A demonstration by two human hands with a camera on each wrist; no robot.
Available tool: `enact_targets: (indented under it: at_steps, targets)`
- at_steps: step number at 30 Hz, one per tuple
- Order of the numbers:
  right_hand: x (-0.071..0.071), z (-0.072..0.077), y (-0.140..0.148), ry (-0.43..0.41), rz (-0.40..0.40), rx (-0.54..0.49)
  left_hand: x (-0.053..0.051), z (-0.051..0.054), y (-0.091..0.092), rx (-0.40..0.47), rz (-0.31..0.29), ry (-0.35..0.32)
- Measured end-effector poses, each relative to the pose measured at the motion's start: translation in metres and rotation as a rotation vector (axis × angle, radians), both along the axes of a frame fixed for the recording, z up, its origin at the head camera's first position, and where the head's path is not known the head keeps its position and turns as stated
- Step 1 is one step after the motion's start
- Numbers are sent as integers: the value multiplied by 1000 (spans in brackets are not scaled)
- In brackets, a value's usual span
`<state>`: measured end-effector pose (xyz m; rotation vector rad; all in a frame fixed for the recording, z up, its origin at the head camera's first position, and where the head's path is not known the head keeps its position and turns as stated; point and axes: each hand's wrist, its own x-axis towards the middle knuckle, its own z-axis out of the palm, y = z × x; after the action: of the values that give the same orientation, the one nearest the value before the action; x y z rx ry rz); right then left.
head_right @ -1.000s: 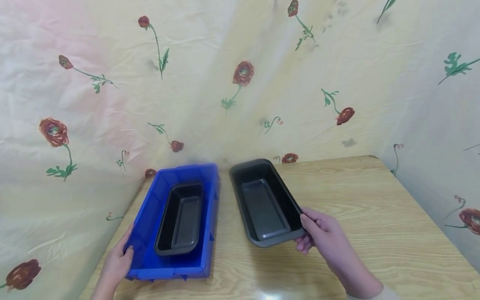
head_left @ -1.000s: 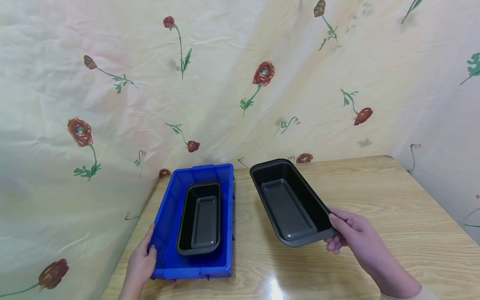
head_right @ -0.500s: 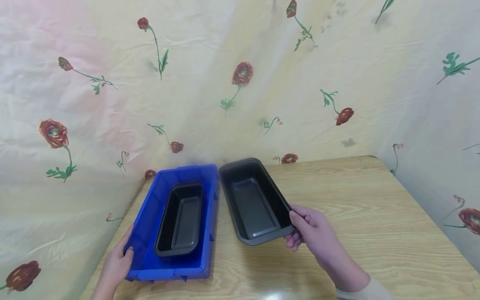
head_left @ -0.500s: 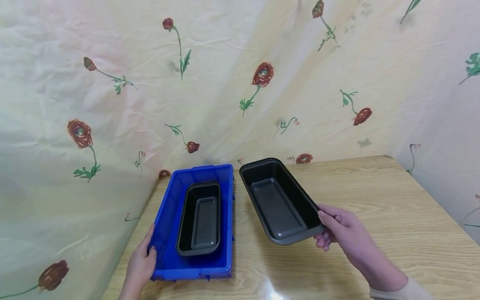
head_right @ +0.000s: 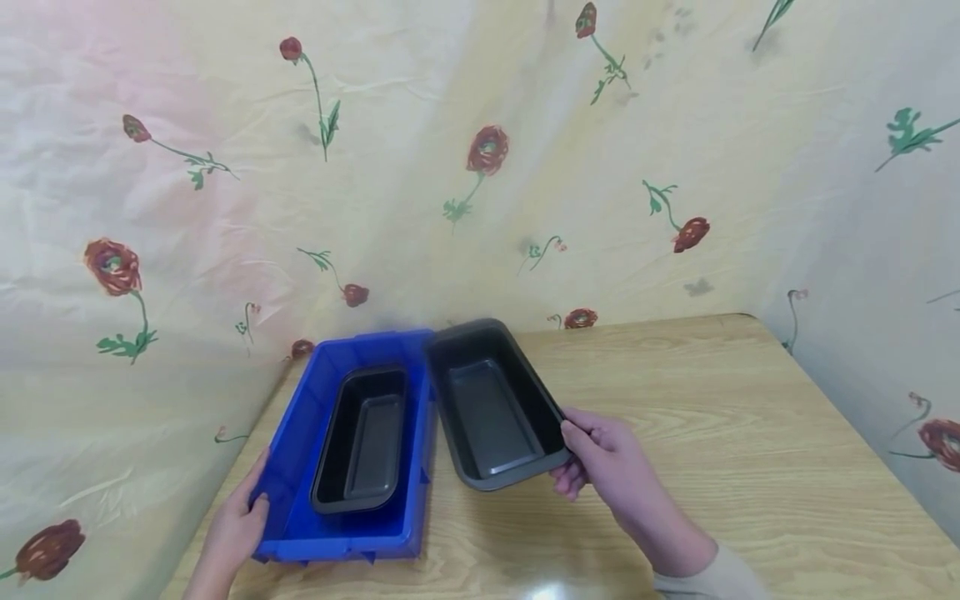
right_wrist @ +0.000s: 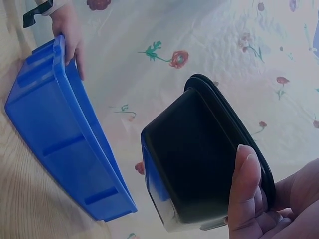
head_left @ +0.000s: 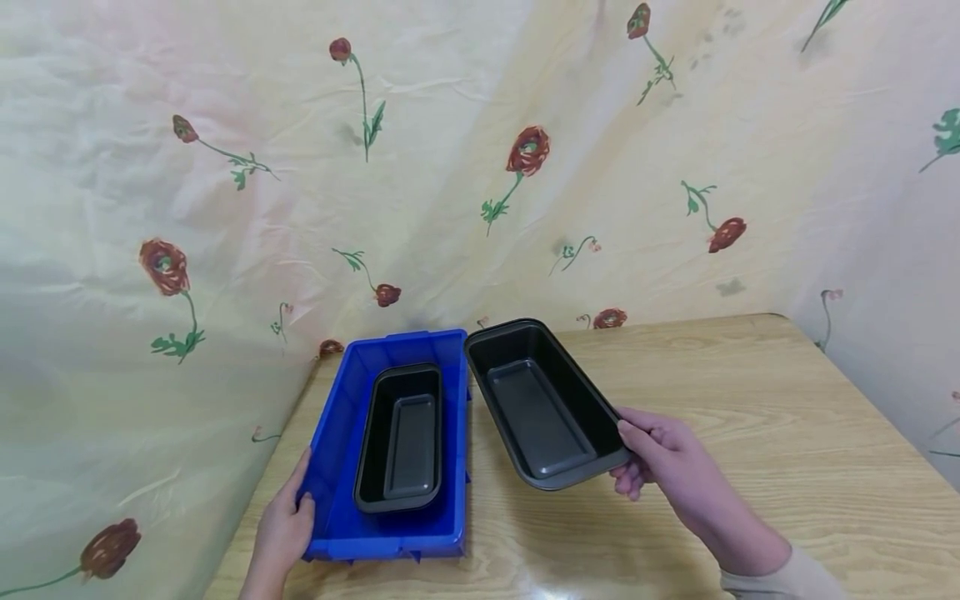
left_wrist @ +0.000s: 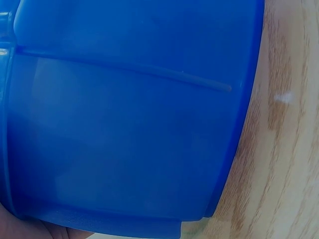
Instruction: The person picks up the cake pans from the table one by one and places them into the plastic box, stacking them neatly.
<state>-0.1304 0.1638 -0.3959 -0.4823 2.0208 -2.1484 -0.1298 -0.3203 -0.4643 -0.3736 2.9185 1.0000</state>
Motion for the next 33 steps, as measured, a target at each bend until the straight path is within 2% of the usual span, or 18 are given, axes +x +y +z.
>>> enact_targets:
  at_steps: [11,18,26,33]
  targets:
    - [-6,0,-14,-12,13,-16,-1,1,2,6,7,-7]
    - [-9,-1,-24,-6,52,-42,1,1,2,5,4,-1]
    - [-13,-2,-34,-52,58,-41,-1,0,2,5,14,-7]
    - [-14,-2,-42,-50,68,-52,-1,-1,1,-2,11,-3]
